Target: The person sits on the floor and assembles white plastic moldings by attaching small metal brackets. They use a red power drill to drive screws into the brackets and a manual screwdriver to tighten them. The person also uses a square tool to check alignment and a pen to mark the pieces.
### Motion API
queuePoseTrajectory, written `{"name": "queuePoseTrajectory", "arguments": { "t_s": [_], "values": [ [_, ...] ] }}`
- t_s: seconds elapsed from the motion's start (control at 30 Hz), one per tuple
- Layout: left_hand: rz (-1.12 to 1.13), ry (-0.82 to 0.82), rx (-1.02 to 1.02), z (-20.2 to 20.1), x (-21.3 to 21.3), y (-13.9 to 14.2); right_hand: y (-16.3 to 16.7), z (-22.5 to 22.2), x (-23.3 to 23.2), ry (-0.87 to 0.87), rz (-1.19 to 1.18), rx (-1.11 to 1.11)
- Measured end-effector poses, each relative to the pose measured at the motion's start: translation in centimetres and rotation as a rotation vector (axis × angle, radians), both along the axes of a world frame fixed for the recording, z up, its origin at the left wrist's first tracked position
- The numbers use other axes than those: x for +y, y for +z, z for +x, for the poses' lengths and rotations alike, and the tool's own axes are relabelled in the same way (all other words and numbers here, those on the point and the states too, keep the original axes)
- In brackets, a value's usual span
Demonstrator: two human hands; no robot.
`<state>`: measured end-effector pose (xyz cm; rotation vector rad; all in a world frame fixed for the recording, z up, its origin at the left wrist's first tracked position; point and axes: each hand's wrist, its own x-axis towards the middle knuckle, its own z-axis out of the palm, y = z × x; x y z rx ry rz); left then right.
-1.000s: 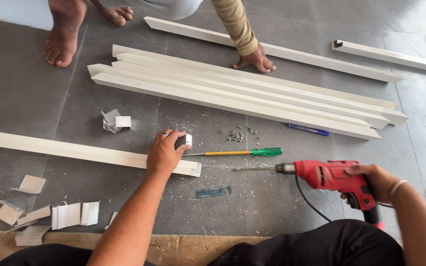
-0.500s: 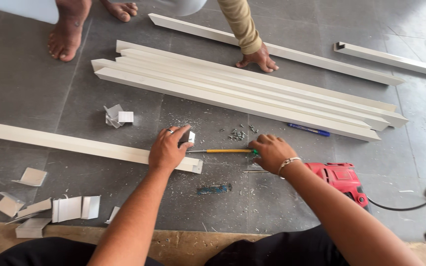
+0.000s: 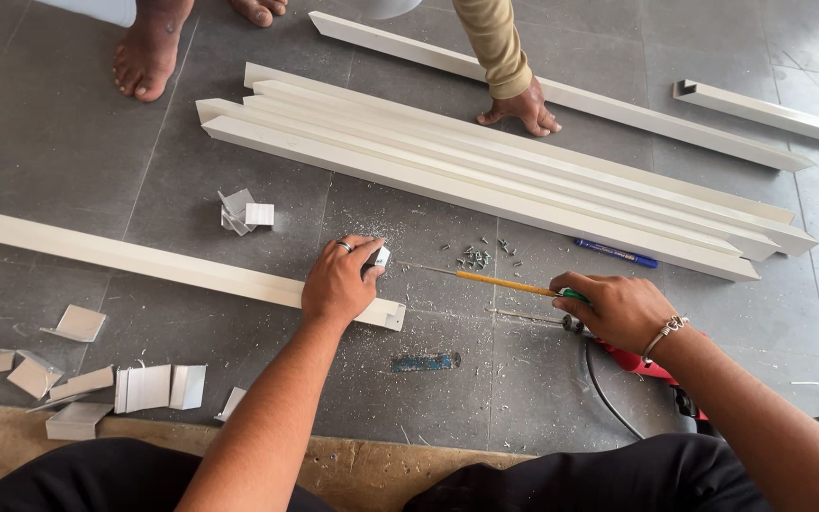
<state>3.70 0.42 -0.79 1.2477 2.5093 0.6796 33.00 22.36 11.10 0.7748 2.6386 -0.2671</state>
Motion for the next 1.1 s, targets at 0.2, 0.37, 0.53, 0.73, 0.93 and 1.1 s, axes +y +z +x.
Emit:
{"name": "queuePoseTrajectory", "arguments": {
  "t_s": [0.2,0.37,0.53,0.73,0.93,1.1],
  "values": [
    [-0.022,0.014,-0.035,0.0,0.1,0.4,-0.3,-0.3,-0.4,-0.005,0.005,-0.022],
    [-0.003,0.017,-0.032,0.1,0.0,0.6,0.1,-0.6,-0.8,-0.002,-0.008,0.01],
    [0.003,0.016,-0.039,0.1,-0.1,0.6,0.3,-1.0,-1.0,0.017,-0.001,0.001],
    [-0.012,0.019,-0.038,0.1,0.1,0.7,0.9,-0.9,-0.7,-0.031,-0.02,-0.02],
    [-0.007,0.015,-0.026,0.1,0.0,0.8,0.1,-0.7,-0.6,-0.029,0.006,-0.062],
    [0.024,0.022,-0.03,0.0,0.0,0.5,0.1,-1.1,-0.4,-0.102,-0.181,0.009]
  ]
}}
